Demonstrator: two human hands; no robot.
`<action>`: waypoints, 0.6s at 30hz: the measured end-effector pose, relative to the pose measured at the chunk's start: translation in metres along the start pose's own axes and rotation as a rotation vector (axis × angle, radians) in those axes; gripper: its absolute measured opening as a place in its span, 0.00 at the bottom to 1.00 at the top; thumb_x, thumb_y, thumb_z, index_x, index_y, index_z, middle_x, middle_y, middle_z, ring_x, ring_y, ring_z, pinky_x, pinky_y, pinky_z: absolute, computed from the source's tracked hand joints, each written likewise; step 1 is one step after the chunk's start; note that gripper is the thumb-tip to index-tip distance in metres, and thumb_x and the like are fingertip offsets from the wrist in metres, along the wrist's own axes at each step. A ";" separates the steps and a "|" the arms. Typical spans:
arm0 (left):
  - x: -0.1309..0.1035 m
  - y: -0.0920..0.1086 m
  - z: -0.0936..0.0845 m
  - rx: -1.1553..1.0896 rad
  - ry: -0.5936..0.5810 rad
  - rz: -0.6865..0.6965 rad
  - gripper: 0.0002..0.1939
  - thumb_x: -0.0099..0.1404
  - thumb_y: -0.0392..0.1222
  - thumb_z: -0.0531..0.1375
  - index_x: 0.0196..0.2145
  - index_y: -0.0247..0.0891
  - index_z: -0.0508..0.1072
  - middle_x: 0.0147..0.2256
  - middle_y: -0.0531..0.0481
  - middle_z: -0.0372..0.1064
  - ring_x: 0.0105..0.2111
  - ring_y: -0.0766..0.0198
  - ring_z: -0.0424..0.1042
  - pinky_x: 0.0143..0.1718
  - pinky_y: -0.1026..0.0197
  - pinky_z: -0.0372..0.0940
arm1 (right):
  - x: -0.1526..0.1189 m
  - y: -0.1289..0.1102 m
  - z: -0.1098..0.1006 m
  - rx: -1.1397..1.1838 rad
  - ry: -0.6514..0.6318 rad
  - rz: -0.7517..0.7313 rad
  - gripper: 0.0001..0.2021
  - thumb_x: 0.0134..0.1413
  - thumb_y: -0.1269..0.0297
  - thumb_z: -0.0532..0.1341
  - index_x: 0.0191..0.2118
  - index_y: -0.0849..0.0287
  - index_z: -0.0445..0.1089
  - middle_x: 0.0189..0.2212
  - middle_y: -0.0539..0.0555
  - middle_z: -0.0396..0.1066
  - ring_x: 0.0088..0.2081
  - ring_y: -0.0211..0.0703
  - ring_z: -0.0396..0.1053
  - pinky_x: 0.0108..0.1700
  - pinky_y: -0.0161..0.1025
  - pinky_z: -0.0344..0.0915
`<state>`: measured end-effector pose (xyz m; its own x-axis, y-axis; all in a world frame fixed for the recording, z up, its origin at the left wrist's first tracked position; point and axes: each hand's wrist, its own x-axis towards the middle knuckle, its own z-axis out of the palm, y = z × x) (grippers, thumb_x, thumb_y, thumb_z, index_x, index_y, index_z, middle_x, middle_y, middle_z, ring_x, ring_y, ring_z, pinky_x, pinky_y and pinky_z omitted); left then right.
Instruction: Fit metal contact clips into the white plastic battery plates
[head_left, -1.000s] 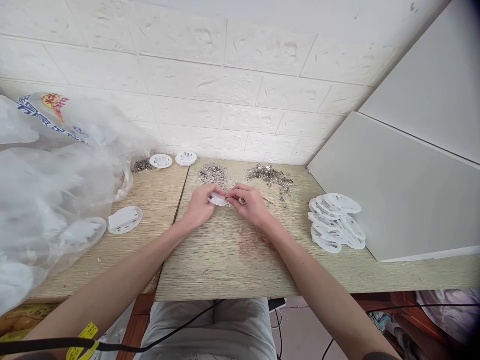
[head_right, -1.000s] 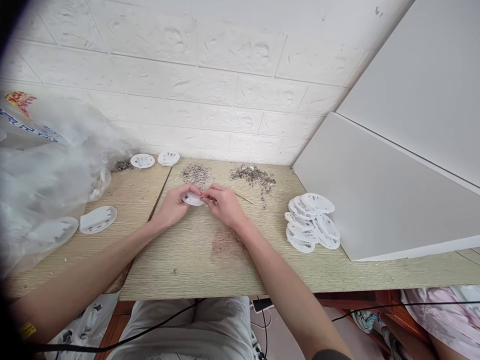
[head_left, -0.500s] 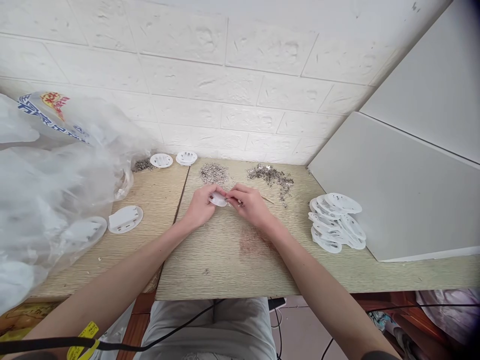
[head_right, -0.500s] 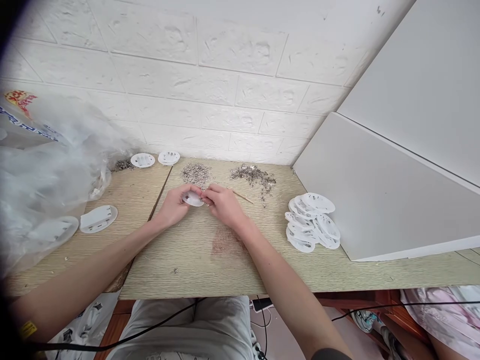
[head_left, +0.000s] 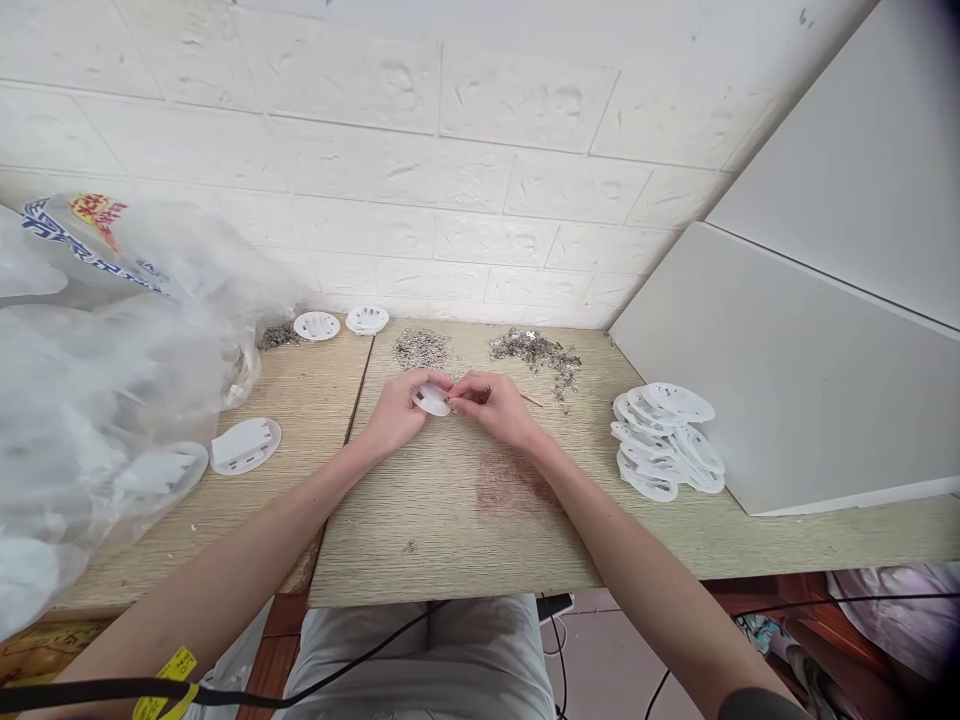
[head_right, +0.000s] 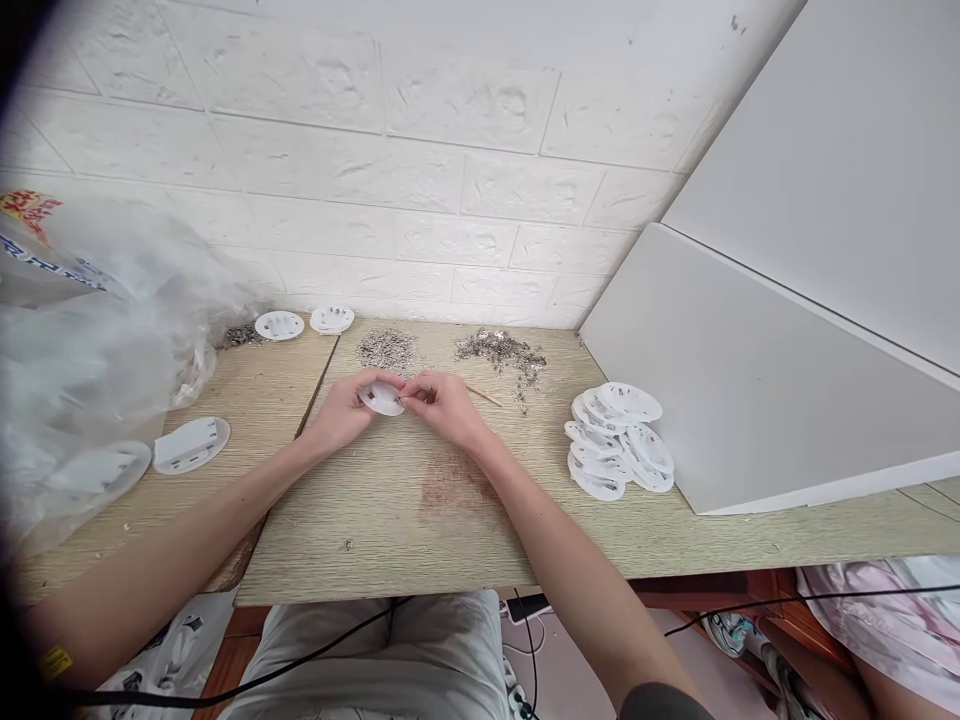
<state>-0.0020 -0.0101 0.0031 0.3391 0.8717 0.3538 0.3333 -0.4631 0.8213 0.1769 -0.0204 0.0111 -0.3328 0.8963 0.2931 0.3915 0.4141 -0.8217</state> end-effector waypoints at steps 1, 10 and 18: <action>0.000 0.002 -0.001 0.001 -0.013 0.019 0.19 0.50 0.25 0.53 0.37 0.37 0.75 0.38 0.49 0.75 0.38 0.61 0.71 0.39 0.59 0.63 | 0.000 0.000 -0.001 0.048 -0.023 0.042 0.04 0.50 0.68 0.62 0.31 0.60 0.75 0.27 0.51 0.71 0.29 0.37 0.65 0.34 0.36 0.60; 0.002 0.002 -0.004 -0.117 -0.033 0.019 0.08 0.54 0.31 0.56 0.32 0.37 0.73 0.34 0.49 0.73 0.36 0.61 0.70 0.39 0.59 0.62 | 0.003 0.002 -0.008 0.287 0.001 0.084 0.07 0.48 0.60 0.64 0.31 0.59 0.72 0.28 0.50 0.72 0.31 0.37 0.65 0.36 0.37 0.59; 0.001 0.003 -0.002 -0.187 0.019 -0.110 0.06 0.55 0.36 0.59 0.33 0.37 0.73 0.37 0.48 0.73 0.39 0.60 0.72 0.42 0.56 0.66 | 0.003 0.000 -0.016 0.383 0.107 0.101 0.10 0.45 0.57 0.67 0.31 0.58 0.73 0.25 0.49 0.70 0.25 0.35 0.60 0.28 0.35 0.56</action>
<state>-0.0026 -0.0100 0.0066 0.2927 0.9191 0.2639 0.1983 -0.3283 0.9235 0.1898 -0.0150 0.0204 -0.2096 0.9494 0.2341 0.0637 0.2521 -0.9656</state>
